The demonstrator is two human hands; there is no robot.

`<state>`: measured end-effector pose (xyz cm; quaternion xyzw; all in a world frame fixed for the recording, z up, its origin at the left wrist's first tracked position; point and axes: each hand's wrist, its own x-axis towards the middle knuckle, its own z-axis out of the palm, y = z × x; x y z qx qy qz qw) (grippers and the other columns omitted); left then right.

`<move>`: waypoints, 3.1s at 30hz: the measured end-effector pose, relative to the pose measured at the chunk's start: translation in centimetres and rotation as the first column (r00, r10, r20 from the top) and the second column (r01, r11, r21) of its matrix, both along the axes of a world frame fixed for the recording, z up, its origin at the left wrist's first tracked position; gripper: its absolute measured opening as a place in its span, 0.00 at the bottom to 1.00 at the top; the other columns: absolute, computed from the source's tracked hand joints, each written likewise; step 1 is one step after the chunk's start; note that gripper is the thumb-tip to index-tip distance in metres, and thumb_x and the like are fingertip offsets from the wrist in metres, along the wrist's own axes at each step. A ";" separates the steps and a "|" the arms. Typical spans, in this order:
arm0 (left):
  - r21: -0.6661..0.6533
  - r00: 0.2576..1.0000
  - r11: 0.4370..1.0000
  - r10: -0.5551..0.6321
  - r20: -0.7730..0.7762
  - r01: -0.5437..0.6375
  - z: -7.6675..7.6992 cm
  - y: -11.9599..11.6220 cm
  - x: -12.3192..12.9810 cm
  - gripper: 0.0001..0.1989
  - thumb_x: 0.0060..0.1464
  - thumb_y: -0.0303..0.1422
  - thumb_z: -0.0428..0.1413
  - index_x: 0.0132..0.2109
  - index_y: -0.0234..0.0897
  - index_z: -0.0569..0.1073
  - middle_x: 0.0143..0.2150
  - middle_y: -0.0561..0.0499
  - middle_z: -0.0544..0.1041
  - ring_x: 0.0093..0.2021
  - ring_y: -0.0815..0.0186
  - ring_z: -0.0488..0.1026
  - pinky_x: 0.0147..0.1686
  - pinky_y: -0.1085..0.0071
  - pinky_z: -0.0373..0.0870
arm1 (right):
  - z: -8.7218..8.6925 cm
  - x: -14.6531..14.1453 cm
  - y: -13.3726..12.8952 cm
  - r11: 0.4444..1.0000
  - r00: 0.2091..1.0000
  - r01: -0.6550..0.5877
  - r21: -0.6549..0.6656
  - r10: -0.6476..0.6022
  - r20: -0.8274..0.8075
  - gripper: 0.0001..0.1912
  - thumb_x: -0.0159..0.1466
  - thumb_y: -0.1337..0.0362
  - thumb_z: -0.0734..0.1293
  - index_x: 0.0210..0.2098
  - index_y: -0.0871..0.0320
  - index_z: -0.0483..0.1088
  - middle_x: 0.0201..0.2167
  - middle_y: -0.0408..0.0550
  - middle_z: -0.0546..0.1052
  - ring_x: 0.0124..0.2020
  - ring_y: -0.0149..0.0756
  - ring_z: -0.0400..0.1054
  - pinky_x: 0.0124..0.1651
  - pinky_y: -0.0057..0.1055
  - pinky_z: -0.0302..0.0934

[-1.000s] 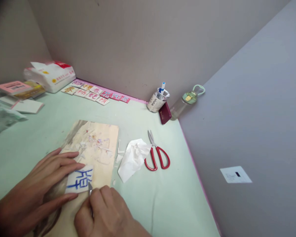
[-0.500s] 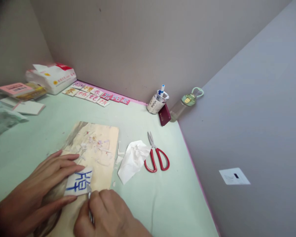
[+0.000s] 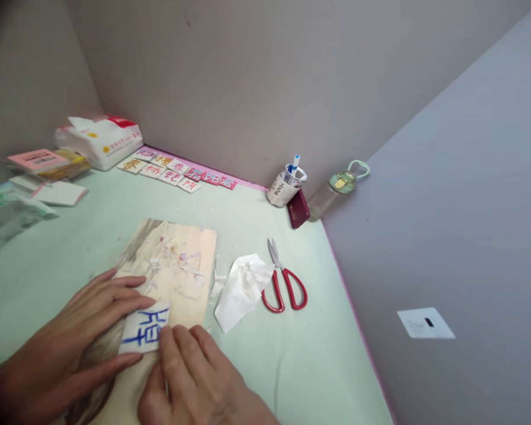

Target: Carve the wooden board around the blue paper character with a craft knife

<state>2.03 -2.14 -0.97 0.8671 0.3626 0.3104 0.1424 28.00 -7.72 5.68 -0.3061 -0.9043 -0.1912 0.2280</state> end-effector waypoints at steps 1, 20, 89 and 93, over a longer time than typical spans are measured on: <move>0.002 1.000 1.000 -0.001 0.009 0.001 0.1 0.0 0.0 0.24 0.70 0.46 0.63 0.67 0.49 0.71 0.65 0.52 0.77 0.73 0.57 0.67 0.82 0.63 0.39 | 0.1 0.0 0.1 1.000 1.000 -0.009 0.008 0.009 -0.003 0.14 0.74 0.77 0.62 0.40 0.61 0.78 0.47 0.57 0.89 0.51 0.45 0.83 0.57 0.38 0.76; -0.062 0.995 0.998 0.014 0.097 -0.008 0.0 -0.4 -0.1 0.21 0.67 0.47 0.62 0.63 0.50 0.73 0.63 0.53 0.81 0.72 0.55 0.70 0.82 0.55 0.42 | -2.2 0.3 -1.3 0.980 0.984 0.004 -0.197 -0.039 -0.171 0.16 0.74 0.74 0.68 0.59 0.67 0.78 0.53 0.59 0.88 0.50 0.44 0.86 0.59 0.32 0.81; -0.104 0.999 0.994 0.024 0.032 -0.020 0.4 -0.2 -0.4 0.24 0.69 0.39 0.61 0.69 0.54 0.70 0.65 0.55 0.79 0.78 0.55 0.63 0.83 0.58 0.37 | 3.0 5.5 2.2 0.239 0.744 -0.234 -0.942 -0.580 -0.332 0.06 0.71 0.66 0.68 0.41 0.54 0.79 0.33 0.43 0.80 0.34 0.35 0.73 0.38 0.28 0.67; -0.095 0.999 0.995 0.030 0.016 -0.028 0.5 -0.3 -0.1 0.26 0.68 0.43 0.63 0.69 0.52 0.70 0.66 0.55 0.78 0.78 0.56 0.62 0.83 0.61 0.35 | 3.3 4.8 1.6 0.207 0.821 -0.045 -0.977 -0.550 -0.154 0.11 0.73 0.68 0.66 0.48 0.53 0.80 0.39 0.44 0.81 0.37 0.36 0.72 0.39 0.29 0.64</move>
